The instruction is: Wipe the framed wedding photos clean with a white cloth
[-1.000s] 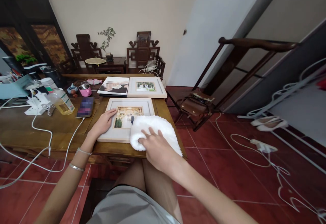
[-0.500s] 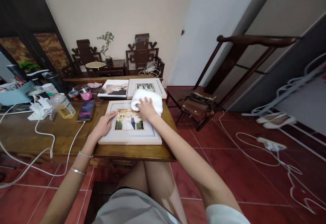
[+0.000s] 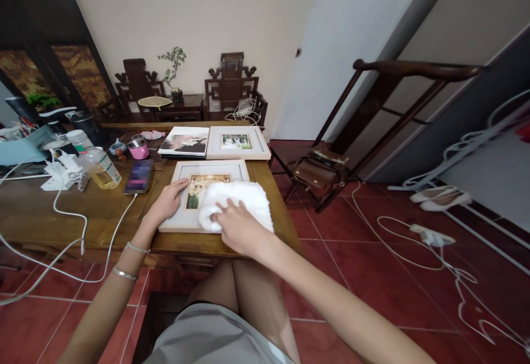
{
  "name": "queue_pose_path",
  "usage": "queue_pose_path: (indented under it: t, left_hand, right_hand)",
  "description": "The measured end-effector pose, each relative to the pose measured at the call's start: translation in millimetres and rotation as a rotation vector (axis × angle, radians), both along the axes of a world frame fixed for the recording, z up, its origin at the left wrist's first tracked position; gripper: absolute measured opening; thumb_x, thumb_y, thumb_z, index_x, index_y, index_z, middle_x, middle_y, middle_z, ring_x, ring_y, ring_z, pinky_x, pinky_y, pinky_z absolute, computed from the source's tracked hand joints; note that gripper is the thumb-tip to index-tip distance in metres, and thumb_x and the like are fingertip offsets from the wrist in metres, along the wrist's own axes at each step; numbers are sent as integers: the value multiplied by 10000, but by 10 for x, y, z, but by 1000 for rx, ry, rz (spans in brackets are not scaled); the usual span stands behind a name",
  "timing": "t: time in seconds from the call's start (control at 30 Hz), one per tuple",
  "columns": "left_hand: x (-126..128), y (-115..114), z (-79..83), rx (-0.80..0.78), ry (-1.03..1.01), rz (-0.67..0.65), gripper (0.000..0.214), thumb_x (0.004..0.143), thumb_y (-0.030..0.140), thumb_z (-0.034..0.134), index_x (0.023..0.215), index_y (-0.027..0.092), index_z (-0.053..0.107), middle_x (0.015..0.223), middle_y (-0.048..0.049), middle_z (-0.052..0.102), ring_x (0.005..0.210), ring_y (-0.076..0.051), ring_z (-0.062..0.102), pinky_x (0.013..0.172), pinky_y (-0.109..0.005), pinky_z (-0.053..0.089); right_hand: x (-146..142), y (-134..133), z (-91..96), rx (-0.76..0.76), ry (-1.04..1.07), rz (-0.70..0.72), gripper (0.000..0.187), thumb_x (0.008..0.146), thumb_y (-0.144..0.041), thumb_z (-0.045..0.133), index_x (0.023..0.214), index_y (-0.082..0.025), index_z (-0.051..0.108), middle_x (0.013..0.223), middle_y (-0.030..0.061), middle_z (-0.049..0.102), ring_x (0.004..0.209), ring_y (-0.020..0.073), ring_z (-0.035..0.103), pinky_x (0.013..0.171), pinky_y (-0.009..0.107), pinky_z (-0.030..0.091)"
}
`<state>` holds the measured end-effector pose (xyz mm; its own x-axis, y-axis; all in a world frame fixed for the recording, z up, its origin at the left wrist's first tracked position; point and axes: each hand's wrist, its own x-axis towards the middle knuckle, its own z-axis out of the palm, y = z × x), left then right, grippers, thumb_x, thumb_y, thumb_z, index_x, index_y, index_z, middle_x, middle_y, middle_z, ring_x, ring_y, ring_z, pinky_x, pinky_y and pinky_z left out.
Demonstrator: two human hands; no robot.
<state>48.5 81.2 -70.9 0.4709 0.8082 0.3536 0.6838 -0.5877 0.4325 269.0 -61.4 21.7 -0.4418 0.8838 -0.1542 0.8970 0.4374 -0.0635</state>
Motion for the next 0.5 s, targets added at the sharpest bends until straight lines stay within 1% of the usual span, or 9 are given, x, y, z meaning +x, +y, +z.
queue_pose_path:
  t: [0.1, 0.2, 0.27, 0.3, 0.33, 0.4, 0.5]
  left_hand:
    - [-8, 2, 17, 0, 0, -26, 667, 703, -76, 367, 1311, 104, 574, 1398, -118, 529, 1329, -214, 467, 1164, -386, 329]
    - [-23, 17, 12, 10, 13, -40, 687, 695, -81, 358, 1318, 117, 570, 1403, -108, 526, 1330, -210, 465, 1163, -398, 331]
    - [-32, 30, -2, 16, 16, -47, 695, 696, -81, 360, 1324, 132, 566, 1403, -95, 528, 1326, -205, 470, 1161, -398, 336]
    - [-36, 35, -11, 18, 12, -50, 696, 698, -79, 362, 1327, 140, 565, 1402, -89, 530, 1324, -202, 473, 1160, -397, 339]
    - [-37, 39, -22, 20, 5, -49, 694, 702, -76, 363, 1328, 148, 565, 1400, -83, 533, 1322, -199, 475, 1158, -397, 342]
    - [-35, 40, -44, 16, -16, -36, 681, 715, -69, 364, 1325, 155, 568, 1399, -80, 535, 1325, -197, 473, 1157, -398, 344]
    - [-19, 25, -64, 2, -43, -4, 650, 750, -55, 361, 1327, 163, 565, 1417, -80, 516, 1341, -199, 453, 1162, -411, 332]
  right_hand:
    - [57, 504, -224, 116, 20, -54, 533, 789, -36, 445, 1294, -121, 589, 1491, 178, 412, 1388, 363, 322, 1105, 536, 252]
    - [134, 1033, -354, 213, 22, -104, 512, 824, -74, 465, 1324, -125, 562, 1550, 168, 313, 1428, 377, 224, 1120, 577, 186]
    - [138, 1252, -383, 247, 4, -131, 489, 841, -87, 459, 1315, -126, 570, 1572, 159, 266, 1433, 399, 187, 1109, 612, 173]
    - [123, 1296, -386, 251, -10, -138, 488, 839, -79, 454, 1308, -131, 578, 1577, 152, 255, 1432, 406, 182, 1101, 628, 174]
    - [98, 1293, -380, 246, -26, -139, 497, 830, -63, 449, 1301, -138, 585, 1578, 145, 255, 1429, 410, 186, 1094, 639, 181]
    - [33, 1146, -341, 199, -59, -122, 529, 803, -29, 444, 1295, -154, 595, 1572, 138, 276, 1417, 411, 222, 1082, 641, 214]
    - [-56, 666, -186, 63, -89, -77, 542, 786, -4, 428, 1268, -162, 622, 1544, 143, 335, 1367, 402, 337, 1048, 595, 322]
